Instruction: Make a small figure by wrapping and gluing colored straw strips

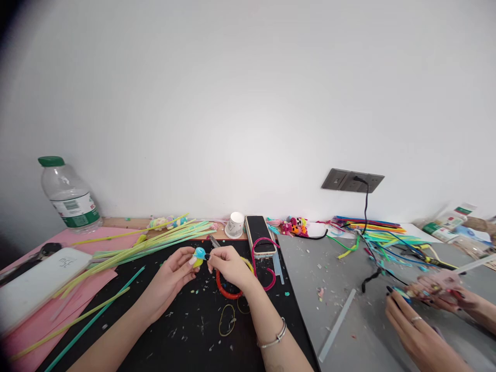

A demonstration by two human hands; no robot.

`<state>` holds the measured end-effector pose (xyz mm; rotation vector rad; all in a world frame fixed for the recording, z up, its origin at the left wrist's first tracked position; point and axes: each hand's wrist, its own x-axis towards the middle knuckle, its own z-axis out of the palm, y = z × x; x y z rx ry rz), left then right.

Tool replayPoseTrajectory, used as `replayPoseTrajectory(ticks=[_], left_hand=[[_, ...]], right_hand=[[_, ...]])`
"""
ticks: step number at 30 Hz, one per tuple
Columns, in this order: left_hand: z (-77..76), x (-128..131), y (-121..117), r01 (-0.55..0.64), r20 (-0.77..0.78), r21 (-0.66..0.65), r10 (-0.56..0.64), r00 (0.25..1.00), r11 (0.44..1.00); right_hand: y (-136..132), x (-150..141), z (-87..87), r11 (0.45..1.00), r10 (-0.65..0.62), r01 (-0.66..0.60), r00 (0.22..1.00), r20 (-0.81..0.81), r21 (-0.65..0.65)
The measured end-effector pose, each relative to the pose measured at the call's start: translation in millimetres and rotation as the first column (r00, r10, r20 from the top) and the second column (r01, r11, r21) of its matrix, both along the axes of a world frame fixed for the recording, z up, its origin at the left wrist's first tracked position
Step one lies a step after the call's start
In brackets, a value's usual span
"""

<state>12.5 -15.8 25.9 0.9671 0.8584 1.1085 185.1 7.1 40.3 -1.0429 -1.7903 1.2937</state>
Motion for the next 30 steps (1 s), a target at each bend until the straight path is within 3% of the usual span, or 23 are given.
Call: replayPoseTrajectory(ticks=[7,30], left_hand=[[-1.3,-0.8,2.0,-0.068,-0.036,0.006,0.069,0.997,0.998],[-2.9,-0.4,3.8,-0.128,-0.100,0.062,0.134,0.986,0.990]], right_hand=[[-0.8,-1.5,0.2,1.000,0.004,-0.004,1.000,-0.012,-0.014],[-1.8,-3.0,1.2,1.000,-0.006,0.006,1.000,-0.006,-0.020]])
